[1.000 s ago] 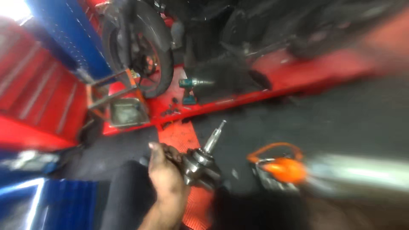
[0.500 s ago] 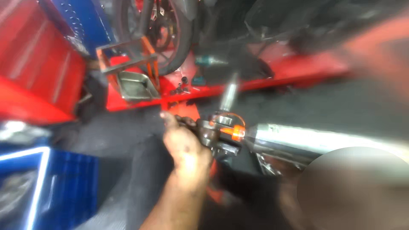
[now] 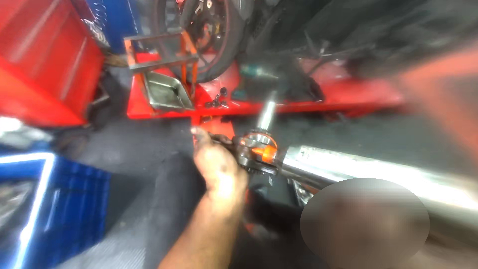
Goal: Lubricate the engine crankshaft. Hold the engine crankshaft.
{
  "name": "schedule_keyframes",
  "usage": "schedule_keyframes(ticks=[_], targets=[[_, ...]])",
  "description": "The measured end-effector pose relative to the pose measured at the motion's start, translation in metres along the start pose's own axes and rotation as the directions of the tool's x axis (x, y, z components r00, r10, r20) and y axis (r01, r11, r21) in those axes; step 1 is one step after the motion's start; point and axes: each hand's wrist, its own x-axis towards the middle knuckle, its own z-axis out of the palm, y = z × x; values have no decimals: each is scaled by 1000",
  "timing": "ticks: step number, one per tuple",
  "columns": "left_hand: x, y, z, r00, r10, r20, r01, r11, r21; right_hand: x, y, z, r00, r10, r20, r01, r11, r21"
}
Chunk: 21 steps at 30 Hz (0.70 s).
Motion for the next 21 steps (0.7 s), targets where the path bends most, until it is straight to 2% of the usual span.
schedule_keyframes(ticks=[5, 15, 21], targets=[[6, -5, 2, 999, 29, -19, -28, 999, 22, -11, -9, 9, 996, 36, 82, -25, 992, -124], [12, -11, 3, 999, 26, -27, -24, 998, 62, -15, -10, 12, 989, 3, 151, 29, 977, -209], [15, -13, 4, 998, 41, -49, -38, 996, 80, -11, -8, 14, 986, 36, 164, -2, 979, -203]])
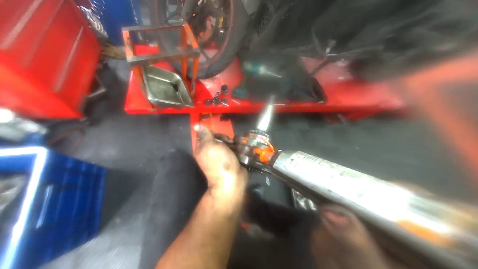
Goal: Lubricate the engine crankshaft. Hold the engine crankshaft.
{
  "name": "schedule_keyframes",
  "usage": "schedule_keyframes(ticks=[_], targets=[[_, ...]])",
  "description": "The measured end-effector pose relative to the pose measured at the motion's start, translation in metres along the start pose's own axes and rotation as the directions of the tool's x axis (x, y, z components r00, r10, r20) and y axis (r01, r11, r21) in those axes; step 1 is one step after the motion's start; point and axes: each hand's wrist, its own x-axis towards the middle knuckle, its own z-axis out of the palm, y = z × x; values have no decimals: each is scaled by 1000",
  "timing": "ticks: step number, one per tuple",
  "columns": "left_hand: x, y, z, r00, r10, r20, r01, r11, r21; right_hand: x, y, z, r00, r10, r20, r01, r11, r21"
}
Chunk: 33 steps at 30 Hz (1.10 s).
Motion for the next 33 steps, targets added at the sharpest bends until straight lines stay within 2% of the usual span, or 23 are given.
schedule_keyframes(ticks=[4, 11, 20, 29, 33], targets=[[1, -1, 1, 1000, -3, -8, 3, 1000, 17, 1, 3, -1, 1000, 3, -31, -3, 1000, 8], [3, -3, 1, 1000, 7, -9, -7, 1000, 8, 3, 14, -12, 983, 41, -178, -32, 998, 54], [0, -7, -1, 996, 61, 64, -62, 998, 12, 6, 17, -10, 997, 43, -65, -33, 988, 153], [-1, -7, -4, 968, 195, 157, -194, 981, -24, 3, 10, -17, 993, 74, -97, -64, 993, 101], [-3, -5, -5, 959, 221, 175, -225, 974, 1, 3, 13, -17, 998, 33, -57, -26, 994, 107]])
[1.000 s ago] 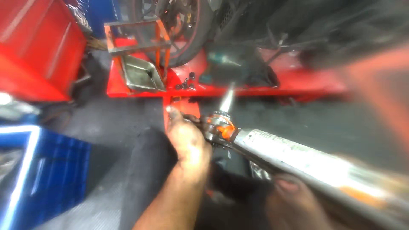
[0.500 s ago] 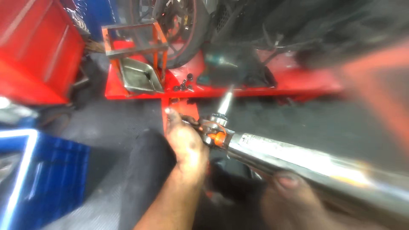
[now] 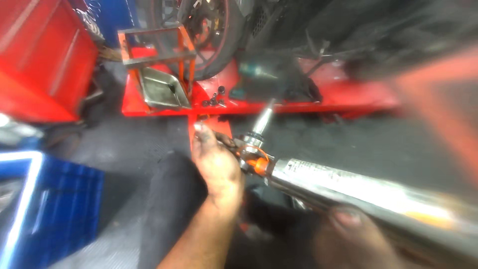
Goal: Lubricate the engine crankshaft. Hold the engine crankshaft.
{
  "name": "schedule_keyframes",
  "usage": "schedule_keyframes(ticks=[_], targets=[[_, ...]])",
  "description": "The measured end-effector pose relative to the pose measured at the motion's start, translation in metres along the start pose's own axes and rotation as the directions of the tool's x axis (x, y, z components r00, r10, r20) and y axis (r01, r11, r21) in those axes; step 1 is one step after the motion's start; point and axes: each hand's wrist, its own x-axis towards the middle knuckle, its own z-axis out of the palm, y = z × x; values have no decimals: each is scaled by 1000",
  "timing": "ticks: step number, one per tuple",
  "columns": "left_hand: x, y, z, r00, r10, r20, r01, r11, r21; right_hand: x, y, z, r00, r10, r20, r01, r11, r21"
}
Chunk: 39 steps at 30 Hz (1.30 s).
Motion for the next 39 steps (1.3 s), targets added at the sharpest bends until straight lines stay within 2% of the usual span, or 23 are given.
schedule_keyframes(ticks=[3, 7, 11, 16, 20, 24, 27, 29, 30, 32, 34, 36, 39], targets=[[-7, 2, -9, 996, -2, 87, -4, 997, 74, 0, -2, 3, 1000, -18, 21, 18, 999, -28], [-7, 1, -11, 995, 19, 101, -28, 996, 83, 0, -3, 9, 999, -40, 7, 40, 999, -20], [-8, 1, -10, 995, 21, 95, -29, 996, 84, 2, -2, 10, 997, -73, 41, 73, 997, -10], [-1, -1, -3, 997, 73, 31, -74, 996, 50, 3, 0, 12, 997, -70, 29, 71, 997, -22], [0, -3, -3, 997, 75, 30, -77, 994, 73, 4, 3, 10, 997, -75, 21, 76, 997, -28], [1, -4, -3, 999, 47, 16, -48, 997, 61, 5, 0, 5, 999, -43, -18, 41, 996, -84], [2, -4, -1, 1000, -18, -9, 18, 999, 29, 6, 9, 3, 996, -47, -78, 44, 998, -41], [2, -4, 0, 997, -78, -29, 78, 997, 1, 11, 18, -1, 987, 46, -155, -35, 997, 75], [2, -5, 0, 995, -96, -34, 96, 995, -5, 15, 20, -3, 971, 159, -180, -129, 977, 168], [1, -6, 0, 995, -99, -27, 99, 995, 12, 26, 23, -14, 888, 432, -158, -346, 854, 388], [-1, -9, -2, 997, -75, 16, 74, 997, 33, 42, 31, -37, 777, 621, -104, -475, 686, 551], [-1, -13, -6, 995, -80, 60, 77, 996, 50, 59, 42, -73, 689, 718, -98, -539, 598, 594], [1, -22, -6, 996, -53, 65, 46, 994, 102, 85, 68, -143, 606, 774, -181, -579, 586, 567]])
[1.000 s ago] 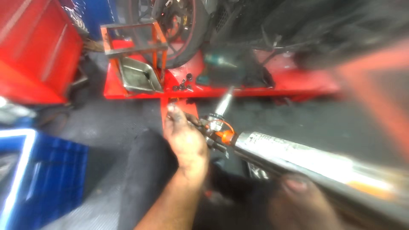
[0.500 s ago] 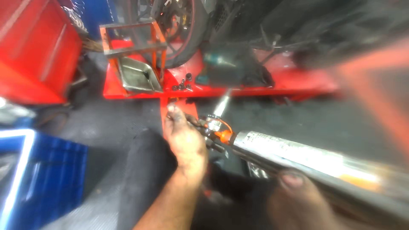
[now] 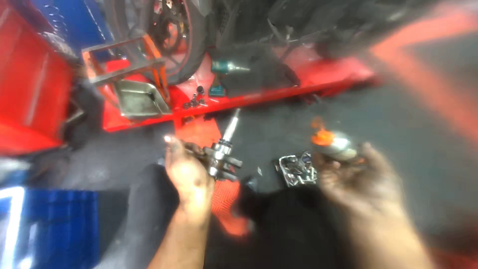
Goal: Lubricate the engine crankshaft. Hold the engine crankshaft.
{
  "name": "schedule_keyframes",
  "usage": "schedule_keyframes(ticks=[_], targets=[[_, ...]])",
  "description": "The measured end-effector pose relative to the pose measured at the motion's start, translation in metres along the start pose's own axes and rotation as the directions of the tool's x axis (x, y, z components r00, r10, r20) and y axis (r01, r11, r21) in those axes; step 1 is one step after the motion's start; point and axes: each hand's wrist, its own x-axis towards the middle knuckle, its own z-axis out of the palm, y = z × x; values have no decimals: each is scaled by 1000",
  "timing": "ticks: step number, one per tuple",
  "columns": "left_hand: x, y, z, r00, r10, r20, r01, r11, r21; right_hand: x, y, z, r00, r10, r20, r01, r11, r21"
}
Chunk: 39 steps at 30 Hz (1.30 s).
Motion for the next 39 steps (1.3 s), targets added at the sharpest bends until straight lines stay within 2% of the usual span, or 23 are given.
schedule_keyframes(ticks=[3, 5, 8, 11, 15, 17, 19, 22, 24, 27, 29, 33, 36, 39], targets=[[2, -12, -4, 994, 72, 86, -82, 990, 119, 61, -21, -73, 989, 1, -148, -17, 994, -108], [-1, -23, -8, 979, 107, 172, -148, 958, 245, 97, -20, -135, 965, 42, -258, -83, 985, -151], [5, -42, -12, 959, 149, 240, -239, 881, 409, 137, 12, -227, 904, 170, -393, -231, 967, -112], [15, -66, -17, 931, 172, 323, -333, 766, 550, 158, 65, -282, 811, 279, -514, -332, 943, -11], [49, -90, -39, 784, 158, 600, -551, 622, 556, 186, 131, -349, 660, 418, -623, -391, 901, 190], [50, -99, -25, 737, 187, 649, -639, 505, 580, 198, 158, -387, 633, 439, -637, -389, 893, 228], [59, -97, -23, 616, 142, 775, -729, 476, 492, 202, 173, -416, 633, 421, -649, -396, 897, 196], [41, -98, 12, 628, 151, 763, -756, 351, 553, 199, 173, -424, 678, 394, -620, -418, 901, 116], [39, -93, 29, 598, 144, 788, -785, 302, 541, 195, 162, -411, 732, 390, -559, -422, 903, 78], [33, -86, 53, 537, 118, 835, -809, 351, 471, 175, 138, -384, 738, 364, -569, -416, 908, 41], [24, -85, 66, 512, 125, 850, -811, 396, 430, 168, 134, -401, 787, 324, -525, -331, 940, 84], [4, -78, 83, 445, 88, 891, -831, 412, 374, 167, 147, -430, 670, 385, -635, -335, 920, 204], [-11, -72, 90, 391, 38, 920, -844, 413, 341, 169, 151, -448, 687, 391, -613, -308, 920, 242], [-26, -61, 95, 370, 21, 929, -852, 405, 330, 161, 139, -450, 728, 384, -568, -314, 923, 221]])
